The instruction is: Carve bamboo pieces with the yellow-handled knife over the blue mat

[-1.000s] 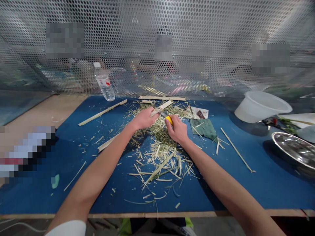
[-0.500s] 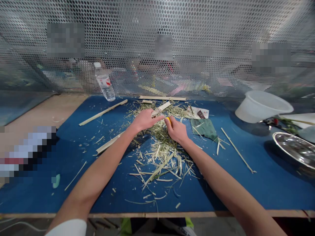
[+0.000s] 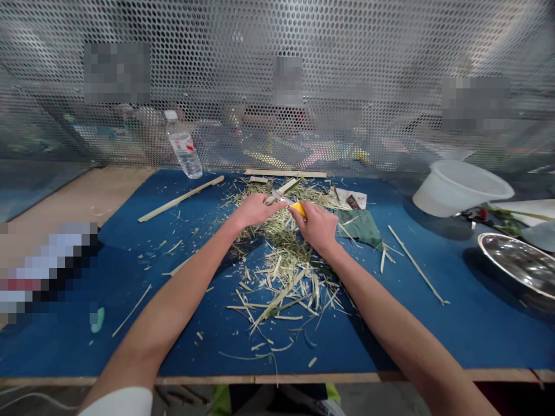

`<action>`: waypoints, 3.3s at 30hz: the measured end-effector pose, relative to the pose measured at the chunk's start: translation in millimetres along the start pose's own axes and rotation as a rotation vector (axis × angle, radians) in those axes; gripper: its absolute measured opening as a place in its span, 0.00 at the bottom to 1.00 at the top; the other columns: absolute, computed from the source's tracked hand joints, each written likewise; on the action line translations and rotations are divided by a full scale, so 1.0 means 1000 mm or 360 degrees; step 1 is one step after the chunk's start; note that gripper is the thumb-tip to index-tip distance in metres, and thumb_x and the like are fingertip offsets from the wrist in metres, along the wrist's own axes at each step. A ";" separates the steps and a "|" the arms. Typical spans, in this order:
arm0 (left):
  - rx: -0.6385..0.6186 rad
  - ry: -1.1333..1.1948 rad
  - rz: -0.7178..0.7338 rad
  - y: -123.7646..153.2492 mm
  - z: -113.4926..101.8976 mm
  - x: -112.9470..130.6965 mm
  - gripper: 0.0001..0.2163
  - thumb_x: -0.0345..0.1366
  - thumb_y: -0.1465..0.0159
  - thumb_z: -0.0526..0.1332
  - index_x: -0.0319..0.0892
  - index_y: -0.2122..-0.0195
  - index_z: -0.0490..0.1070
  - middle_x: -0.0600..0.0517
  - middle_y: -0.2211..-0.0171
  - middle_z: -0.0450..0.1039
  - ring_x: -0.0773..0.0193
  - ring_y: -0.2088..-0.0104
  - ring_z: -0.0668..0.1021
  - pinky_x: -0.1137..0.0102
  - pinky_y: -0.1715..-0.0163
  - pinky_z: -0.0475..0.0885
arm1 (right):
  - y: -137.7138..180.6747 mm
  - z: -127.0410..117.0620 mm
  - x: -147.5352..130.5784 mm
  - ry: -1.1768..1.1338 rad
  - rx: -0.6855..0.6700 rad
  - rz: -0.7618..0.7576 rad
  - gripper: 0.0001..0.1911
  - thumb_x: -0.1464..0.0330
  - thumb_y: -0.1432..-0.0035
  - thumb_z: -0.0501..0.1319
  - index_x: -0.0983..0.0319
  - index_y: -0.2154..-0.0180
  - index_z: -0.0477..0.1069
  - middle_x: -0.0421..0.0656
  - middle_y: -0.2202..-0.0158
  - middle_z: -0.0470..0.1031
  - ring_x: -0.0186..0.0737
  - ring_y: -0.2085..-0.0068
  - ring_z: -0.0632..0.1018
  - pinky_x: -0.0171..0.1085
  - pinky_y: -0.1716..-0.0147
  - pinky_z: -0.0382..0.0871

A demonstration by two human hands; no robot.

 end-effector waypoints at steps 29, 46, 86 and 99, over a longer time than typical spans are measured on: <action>-0.0322 -0.0743 -0.0149 0.002 0.030 -0.033 0.28 0.50 0.30 0.39 0.37 0.52 0.73 0.34 0.55 0.78 0.48 0.58 0.79 0.61 0.61 0.72 | 0.007 0.018 -0.018 0.0119 -0.0668 -0.0030 0.20 0.59 0.26 0.39 0.59 0.52 0.67 0.46 0.57 0.80 0.41 0.62 0.80 0.33 0.70 0.58; -0.0268 -0.0792 -0.0145 0.001 0.035 -0.036 0.29 0.50 0.29 0.40 0.36 0.54 0.76 0.34 0.59 0.79 0.48 0.58 0.80 0.59 0.60 0.73 | 0.009 0.020 -0.022 0.0027 -0.0693 -0.0084 0.19 0.58 0.27 0.41 0.59 0.55 0.67 0.46 0.59 0.80 0.41 0.64 0.79 0.35 0.72 0.53; -0.0244 -0.0939 -0.0061 -0.001 0.043 -0.031 0.25 0.46 0.29 0.43 0.33 0.51 0.73 0.33 0.57 0.79 0.46 0.55 0.81 0.61 0.59 0.73 | 0.011 0.026 -0.035 0.0139 -0.1031 0.0104 0.21 0.64 0.28 0.40 0.69 0.51 0.66 0.59 0.61 0.79 0.53 0.58 0.83 0.44 0.62 0.73; -0.0160 -0.0900 -0.0191 0.001 0.043 -0.032 0.23 0.45 0.29 0.43 0.34 0.50 0.71 0.34 0.57 0.79 0.46 0.54 0.81 0.61 0.57 0.73 | -0.008 0.044 -0.024 -0.0289 -0.1232 0.0059 0.27 0.62 0.28 0.40 0.66 0.64 0.75 0.56 0.64 0.81 0.46 0.65 0.81 0.36 0.66 0.66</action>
Point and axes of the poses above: each hand's wrist, its own y-axis away from the middle knuckle, its own z-axis out of the palm, x = y × z, the point moved 7 cm from there along -y, towards the middle knuckle
